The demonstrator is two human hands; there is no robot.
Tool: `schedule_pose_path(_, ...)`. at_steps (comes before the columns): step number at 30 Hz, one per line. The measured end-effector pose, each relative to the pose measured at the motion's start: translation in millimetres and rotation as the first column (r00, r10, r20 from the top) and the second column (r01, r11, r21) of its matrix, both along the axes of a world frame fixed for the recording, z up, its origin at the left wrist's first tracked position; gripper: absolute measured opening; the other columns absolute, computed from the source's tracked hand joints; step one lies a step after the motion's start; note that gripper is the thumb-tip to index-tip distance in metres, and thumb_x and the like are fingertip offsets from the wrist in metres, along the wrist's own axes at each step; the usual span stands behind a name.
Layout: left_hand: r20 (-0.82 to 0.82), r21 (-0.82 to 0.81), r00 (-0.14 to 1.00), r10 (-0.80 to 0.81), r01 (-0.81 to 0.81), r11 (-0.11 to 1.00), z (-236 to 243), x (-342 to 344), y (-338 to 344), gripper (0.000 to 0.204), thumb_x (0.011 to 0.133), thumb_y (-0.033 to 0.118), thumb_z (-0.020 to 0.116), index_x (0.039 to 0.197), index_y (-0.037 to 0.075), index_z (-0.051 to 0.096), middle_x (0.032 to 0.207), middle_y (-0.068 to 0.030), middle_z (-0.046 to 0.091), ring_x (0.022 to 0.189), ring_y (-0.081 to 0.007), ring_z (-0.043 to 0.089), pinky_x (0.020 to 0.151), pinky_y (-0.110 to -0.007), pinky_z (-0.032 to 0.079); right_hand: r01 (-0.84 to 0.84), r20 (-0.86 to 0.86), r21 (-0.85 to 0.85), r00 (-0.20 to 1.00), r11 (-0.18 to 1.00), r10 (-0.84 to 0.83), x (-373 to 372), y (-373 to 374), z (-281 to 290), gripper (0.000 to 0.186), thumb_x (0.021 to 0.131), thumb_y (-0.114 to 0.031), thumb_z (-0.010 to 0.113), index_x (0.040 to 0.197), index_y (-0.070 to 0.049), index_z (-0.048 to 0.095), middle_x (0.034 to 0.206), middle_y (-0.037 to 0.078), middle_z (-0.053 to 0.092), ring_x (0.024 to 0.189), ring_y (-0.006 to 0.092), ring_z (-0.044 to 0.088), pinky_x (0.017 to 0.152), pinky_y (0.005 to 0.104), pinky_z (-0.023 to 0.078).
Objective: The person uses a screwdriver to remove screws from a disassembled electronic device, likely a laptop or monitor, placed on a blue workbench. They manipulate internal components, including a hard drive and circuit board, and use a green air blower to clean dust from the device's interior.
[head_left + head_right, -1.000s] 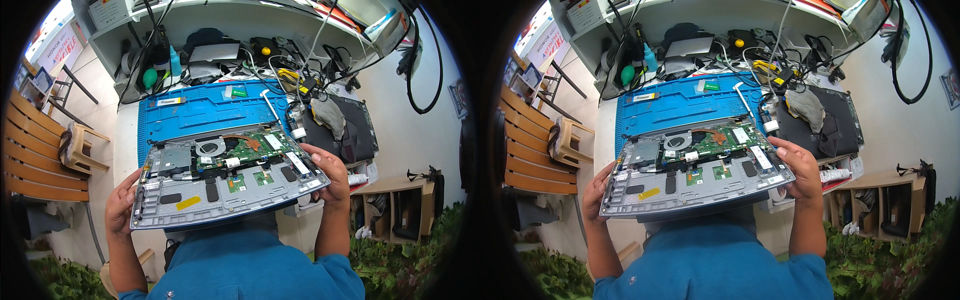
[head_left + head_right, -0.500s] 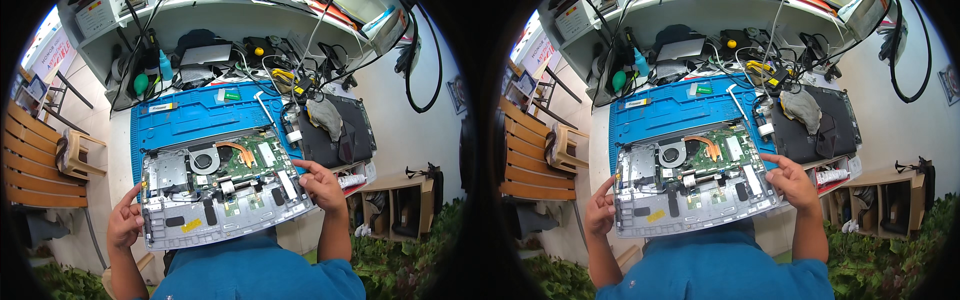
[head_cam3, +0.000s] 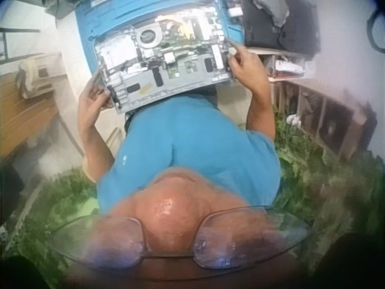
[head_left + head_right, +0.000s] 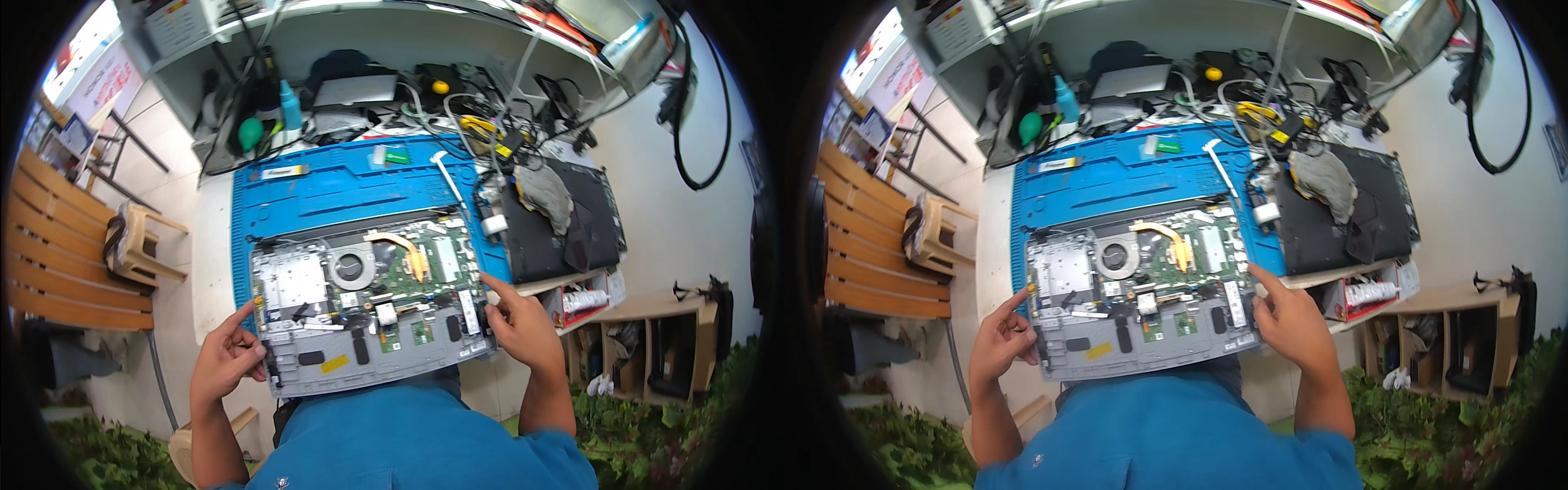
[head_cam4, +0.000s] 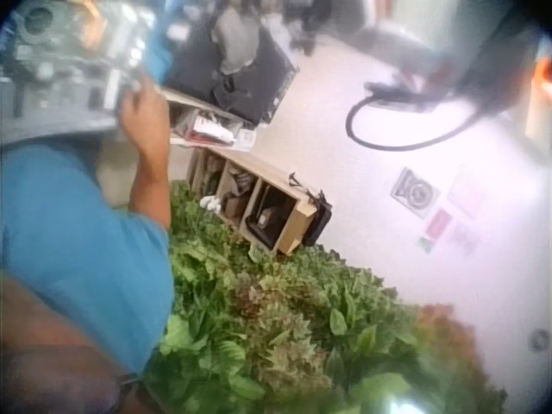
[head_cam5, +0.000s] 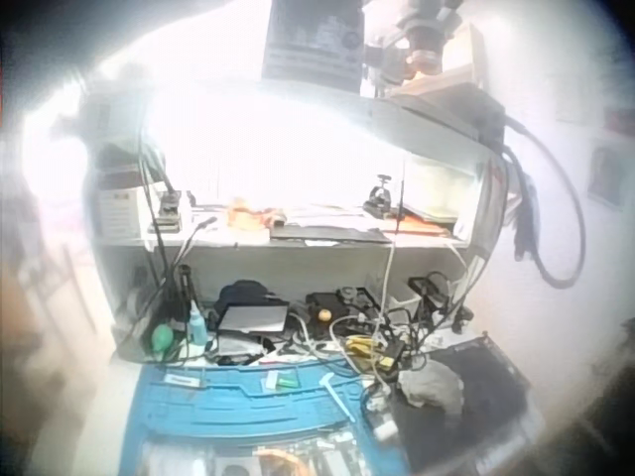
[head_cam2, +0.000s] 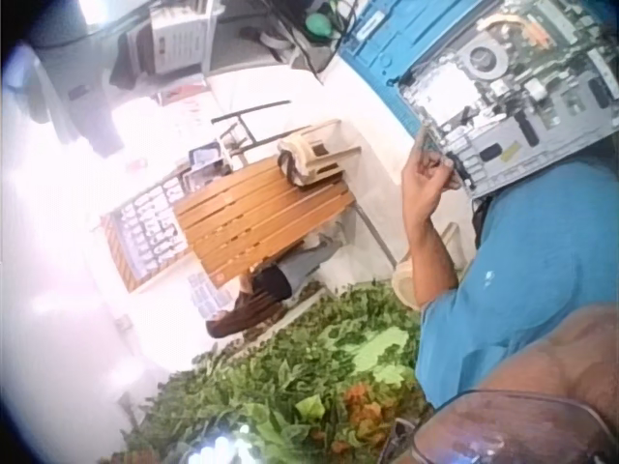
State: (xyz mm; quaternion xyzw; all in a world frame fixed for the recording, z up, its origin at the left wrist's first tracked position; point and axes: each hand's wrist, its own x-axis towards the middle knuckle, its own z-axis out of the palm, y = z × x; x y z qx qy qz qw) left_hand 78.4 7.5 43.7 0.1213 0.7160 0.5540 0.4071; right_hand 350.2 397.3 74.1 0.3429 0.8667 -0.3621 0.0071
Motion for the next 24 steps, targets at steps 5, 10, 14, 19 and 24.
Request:
schedule_pose_path(5,-0.137,-0.08,0.989,-0.052,0.041,0.996,18,-11,4,0.065,0.098,-0.001,0.073,0.159,-0.008,0.053,0.089,-0.0075,0.071,0.068,-0.0138,0.074,0.06,-0.027,0.061,-0.009,-0.036,0.135,0.999,0.991,0.014,6,0,-10,0.05,0.099,-0.012,0.069,0.148,-0.004,0.067,0.084,0.023,0.074,0.072,0.0405,0.072,0.073,0.0474,0.056)
schedule_pose_path(10,-0.597,-0.002,0.799,-0.067,0.083,0.997,49,-42,35,0.049,0.098,-0.001,0.073,0.146,-0.006,0.066,0.092,-0.0054,0.073,0.073,-0.0078,0.071,0.063,-0.024,0.056,0.043,-0.19,0.107,0.981,0.993,-0.023,10,0,-17,0.047,0.099,-0.008,0.072,0.145,0.001,0.068,0.085,0.018,0.074,0.069,0.0288,0.072,0.069,0.0398,0.056)
schedule_pose_path(14,-0.926,-0.141,0.338,-0.169,0.104,0.984,67,-109,126,0.039,0.1,0.007,0.073,0.139,0.001,0.072,0.1,-0.017,0.079,0.079,-0.0237,0.075,0.073,-0.037,0.059,0.085,-0.252,0.058,0.965,0.995,-0.068,15,-9,-14,0.043,0.1,-0.008,0.074,0.141,0.004,0.07,0.085,0.013,0.075,0.07,0.0163,0.071,0.064,0.0323,0.055)
schedule_pose_path(19,-0.845,-0.528,0.115,-0.522,-0.327,0.784,20,-223,219,0.029,0.101,0.02,0.073,0.124,0.001,0.075,0.116,-0.0272,0.078,0.107,-0.0465,0.075,0.093,-0.055,0.06,0.09,-0.328,0.017,0.941,0.996,-0.08,31,-17,-20,0.042,0.1,-0.008,0.077,0.14,0.002,0.072,0.087,0.013,0.075,0.07,0.0151,0.07,0.063,0.0303,0.054)
schedule_pose_path(24,-0.815,-0.56,0.14,-0.563,-0.442,0.701,8,-255,249,0.032,0.101,0.019,0.072,0.128,0.002,0.071,0.123,-0.0244,0.078,0.115,-0.0438,0.076,0.098,-0.054,0.062,0.133,-0.33,-0.061,0.933,0.989,-0.146,58,-24,-25,0.042,0.098,-0.006,0.078,0.139,0.001,0.073,0.088,0.01,0.074,0.071,0.0115,0.068,0.064,0.0273,0.054)
